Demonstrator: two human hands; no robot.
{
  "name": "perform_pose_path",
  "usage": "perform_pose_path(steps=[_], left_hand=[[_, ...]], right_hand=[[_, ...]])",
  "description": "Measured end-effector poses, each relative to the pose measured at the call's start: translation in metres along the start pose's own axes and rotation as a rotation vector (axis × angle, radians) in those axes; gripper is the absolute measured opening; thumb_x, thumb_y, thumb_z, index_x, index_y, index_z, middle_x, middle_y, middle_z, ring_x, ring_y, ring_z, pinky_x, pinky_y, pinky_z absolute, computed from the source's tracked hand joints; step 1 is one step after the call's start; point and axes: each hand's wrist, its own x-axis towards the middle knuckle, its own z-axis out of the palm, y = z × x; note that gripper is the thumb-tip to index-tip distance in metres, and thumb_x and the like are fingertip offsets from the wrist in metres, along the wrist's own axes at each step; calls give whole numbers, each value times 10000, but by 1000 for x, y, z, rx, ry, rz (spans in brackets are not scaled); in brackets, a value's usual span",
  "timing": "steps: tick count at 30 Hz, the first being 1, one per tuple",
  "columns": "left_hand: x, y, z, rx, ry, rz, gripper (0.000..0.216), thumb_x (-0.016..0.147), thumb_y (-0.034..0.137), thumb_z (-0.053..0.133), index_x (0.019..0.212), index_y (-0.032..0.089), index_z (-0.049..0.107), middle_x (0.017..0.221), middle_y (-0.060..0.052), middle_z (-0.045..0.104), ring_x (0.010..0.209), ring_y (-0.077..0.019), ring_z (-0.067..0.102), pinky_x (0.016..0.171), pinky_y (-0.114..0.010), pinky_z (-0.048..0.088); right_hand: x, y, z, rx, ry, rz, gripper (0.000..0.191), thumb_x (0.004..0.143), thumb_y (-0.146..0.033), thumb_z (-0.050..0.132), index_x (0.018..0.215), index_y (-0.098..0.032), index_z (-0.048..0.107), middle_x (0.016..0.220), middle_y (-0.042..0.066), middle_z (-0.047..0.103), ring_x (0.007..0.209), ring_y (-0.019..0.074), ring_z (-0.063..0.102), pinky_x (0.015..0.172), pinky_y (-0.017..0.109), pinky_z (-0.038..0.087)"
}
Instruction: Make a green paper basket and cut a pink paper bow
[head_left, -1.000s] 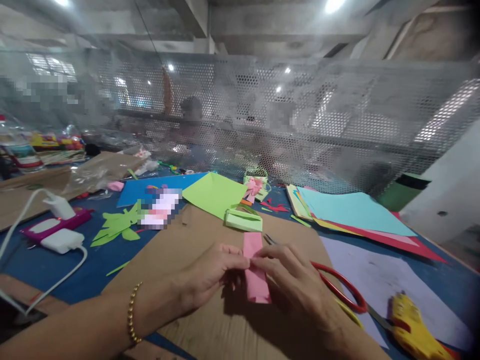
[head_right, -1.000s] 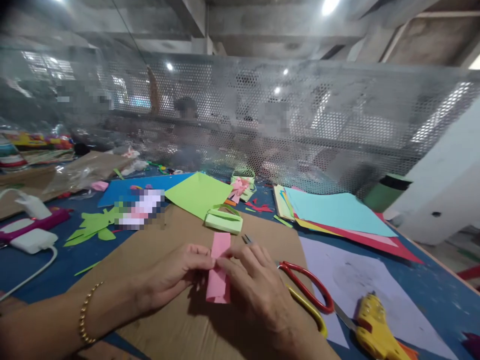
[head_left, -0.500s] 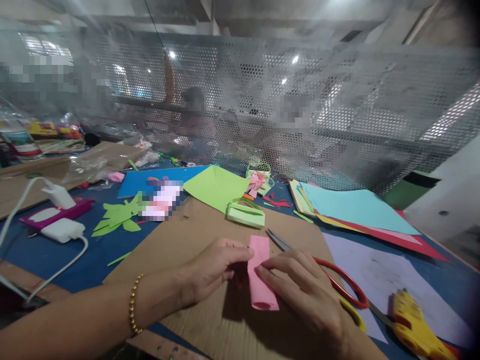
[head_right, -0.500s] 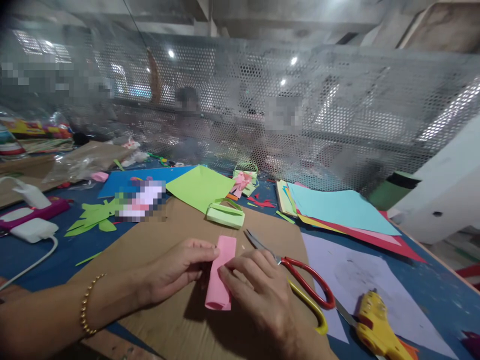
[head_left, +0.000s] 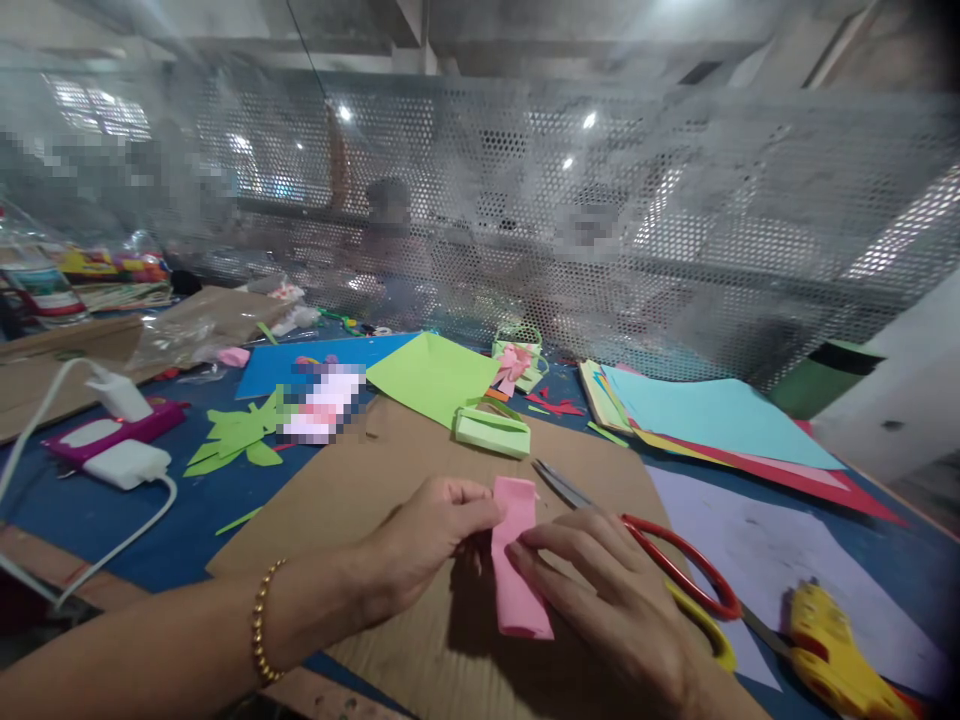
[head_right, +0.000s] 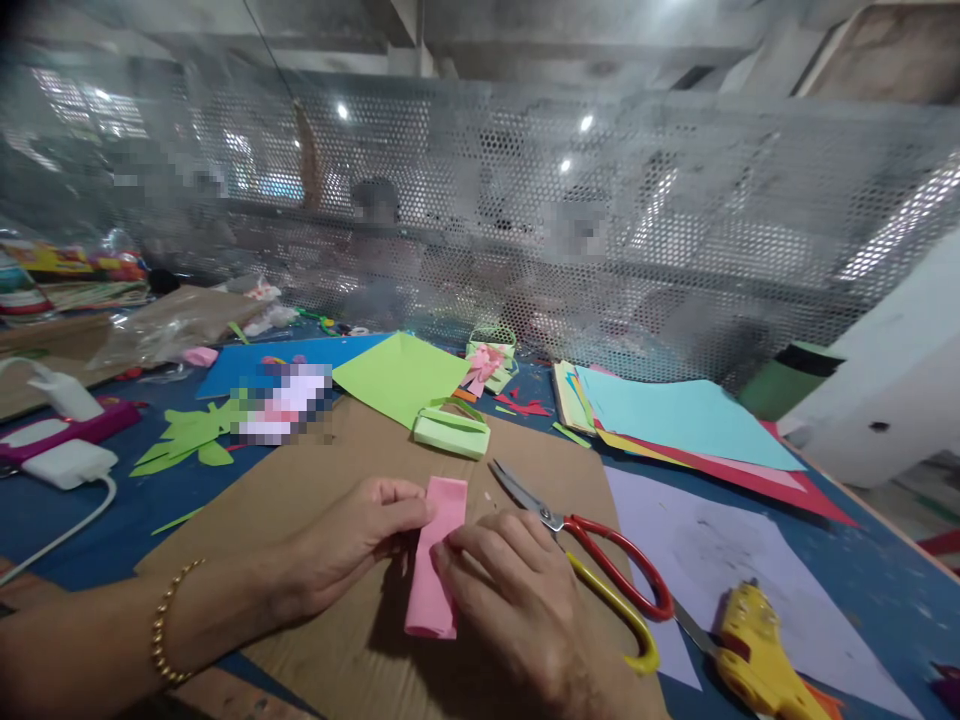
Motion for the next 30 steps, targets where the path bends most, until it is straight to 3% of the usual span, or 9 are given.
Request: perform_pose_path(steps=[6,9,11,13,15,18,21,24,30], left_hand=[[-1,4,4,-116,-33,-72,229,742,313,745,809,108,666,768,-30,608,667,-116,493,652,-246,360],[-1,7,4,-92,-14,-94,295,709,348,785,811,93,678,755,-34,611,636,-110,496,626,-244,359],[0,7,2,-61,25,-60,299,714,358,785,800,90,684,742,-33,610,624,-109,495,615,-245,359],[1,7,0,-37,73,-13,283,732,354,771,812,94,697,749,-38,625,630,-114,506,618,-246,368],[2,7,-1,-15,122,23,261,741,346,762,807,100,704,744,-38,635,628,-113,507,610,-240,369],[0,8,1,26,114,34,254,784,359,721,824,109,714,733,-46,649,608,-119,517,574,-239,363],[-6,9,4,73,78,51,250,834,364,671,839,118,714,737,-47,653,608,-125,527,563,-243,362],[-9,9,6,112,117,104,191,822,311,683,772,127,696,749,-20,622,652,-110,500,596,-231,362],[-7,5,4,110,155,-28,217,801,327,686,717,133,632,609,31,501,529,-76,366,497,-231,231]], right_hand=[[-2,2,-1,11,-25,-36,259,947,-68,467,1134,-111,641,1021,122,684,933,236,578,815,395,438],[-3,3,-1,12,-62,-46,312,884,-61,557,1183,-119,624,1067,129,687,964,251,589,824,404,461],[-3,2,2,7,-3,-17,349,868,-97,592,1212,-149,621,1070,125,688,962,257,604,810,408,478],[-4,0,5,36,93,110,357,864,-136,620,1218,-182,627,1091,128,671,948,252,620,783,394,500],[-3,-1,7,122,190,333,309,899,-172,606,1206,-209,629,1107,125,661,944,236,638,762,361,521],[2,-4,5,385,134,661,227,975,-248,522,1166,-225,642,1071,97,687,942,219,656,759,326,530],[9,-7,4,576,-44,774,223,942,-359,583,981,-180,711,944,87,710,857,229,661,706,320,522],[12,-9,11,718,-135,902,365,899,-482,622,826,-135,707,749,64,678,672,190,614,561,281,467],[-3,-7,29,1017,-129,1062,417,838,-529,705,799,-114,715,688,27,594,638,153,524,552,261,387]])
